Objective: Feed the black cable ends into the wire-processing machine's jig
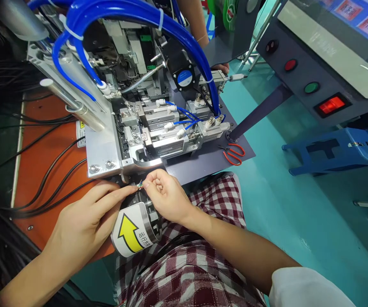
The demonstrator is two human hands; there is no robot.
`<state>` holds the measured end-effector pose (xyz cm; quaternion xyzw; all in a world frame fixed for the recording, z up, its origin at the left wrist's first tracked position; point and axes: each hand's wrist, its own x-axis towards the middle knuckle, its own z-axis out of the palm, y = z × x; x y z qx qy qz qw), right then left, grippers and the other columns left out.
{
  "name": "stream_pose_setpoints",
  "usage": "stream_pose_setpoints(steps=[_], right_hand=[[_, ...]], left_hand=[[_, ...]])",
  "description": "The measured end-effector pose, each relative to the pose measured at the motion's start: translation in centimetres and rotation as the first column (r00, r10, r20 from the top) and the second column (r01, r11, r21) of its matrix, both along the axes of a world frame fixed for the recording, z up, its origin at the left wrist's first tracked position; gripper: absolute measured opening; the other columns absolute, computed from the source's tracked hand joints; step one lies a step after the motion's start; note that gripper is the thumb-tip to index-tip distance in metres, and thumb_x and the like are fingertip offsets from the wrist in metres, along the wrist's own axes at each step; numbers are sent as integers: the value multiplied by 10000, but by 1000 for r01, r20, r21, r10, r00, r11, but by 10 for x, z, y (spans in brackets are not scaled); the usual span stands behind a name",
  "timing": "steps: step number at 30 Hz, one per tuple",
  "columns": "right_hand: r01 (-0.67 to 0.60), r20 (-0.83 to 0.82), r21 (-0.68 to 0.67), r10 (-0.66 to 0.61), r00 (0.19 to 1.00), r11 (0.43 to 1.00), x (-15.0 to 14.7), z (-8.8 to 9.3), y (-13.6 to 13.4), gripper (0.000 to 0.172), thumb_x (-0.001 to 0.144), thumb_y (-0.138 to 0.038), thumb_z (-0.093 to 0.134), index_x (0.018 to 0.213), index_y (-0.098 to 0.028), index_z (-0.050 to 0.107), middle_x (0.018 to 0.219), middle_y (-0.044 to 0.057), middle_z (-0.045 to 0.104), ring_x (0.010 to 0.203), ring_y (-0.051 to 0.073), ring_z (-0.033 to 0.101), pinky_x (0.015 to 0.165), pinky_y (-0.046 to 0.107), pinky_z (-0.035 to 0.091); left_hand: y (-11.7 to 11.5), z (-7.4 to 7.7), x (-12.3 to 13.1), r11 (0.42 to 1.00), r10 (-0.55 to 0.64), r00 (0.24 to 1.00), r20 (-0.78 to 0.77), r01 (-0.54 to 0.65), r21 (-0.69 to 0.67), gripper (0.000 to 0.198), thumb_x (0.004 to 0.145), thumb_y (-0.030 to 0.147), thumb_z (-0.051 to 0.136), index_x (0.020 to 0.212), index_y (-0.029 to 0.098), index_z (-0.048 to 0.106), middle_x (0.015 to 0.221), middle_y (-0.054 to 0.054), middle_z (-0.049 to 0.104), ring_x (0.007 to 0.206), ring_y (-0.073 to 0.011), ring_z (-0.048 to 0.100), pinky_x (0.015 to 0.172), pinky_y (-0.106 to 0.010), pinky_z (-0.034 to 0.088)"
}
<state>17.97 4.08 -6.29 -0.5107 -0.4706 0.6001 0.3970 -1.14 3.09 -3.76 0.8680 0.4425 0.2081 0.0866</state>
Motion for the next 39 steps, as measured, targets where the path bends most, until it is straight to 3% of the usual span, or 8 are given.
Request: stream_pose_setpoints(steps=[7, 15, 39], right_hand=[[-5, 51, 13, 4, 999, 1000, 2, 1, 2, 129, 852, -286, 614, 805, -171, 581, 617, -46, 487, 544, 93, 415, 503, 238, 325], [-20, 42, 73, 17, 999, 997, 1, -1, 0, 113, 879, -271, 588, 811, -193, 544, 602, -56, 465, 532, 92, 408, 498, 235, 322], [18, 43, -10, -17, 999, 1000, -2, 1, -1, 134, 877, -291, 599, 800, -193, 548, 591, -67, 442, 511, 85, 401, 479, 230, 315]], left_hand=[[1, 0, 0, 1000, 3, 1000, -11, -3, -2, 334, 941, 136, 426, 1115, 165, 709, 902, -43, 669, 653, -127, 665, 578, -218, 530], [-2, -5, -2, 1000, 19, 1000, 19, -19, -10, 326, 952, 149, 435, 1146, 186, 694, 942, -36, 668, 696, -129, 663, 592, -225, 519], [-1, -1, -1, 1000, -3, 1000, -1, 3, -2, 315, 949, 145, 438, 1136, 181, 689, 940, -34, 673, 677, -124, 664, 586, -218, 520]])
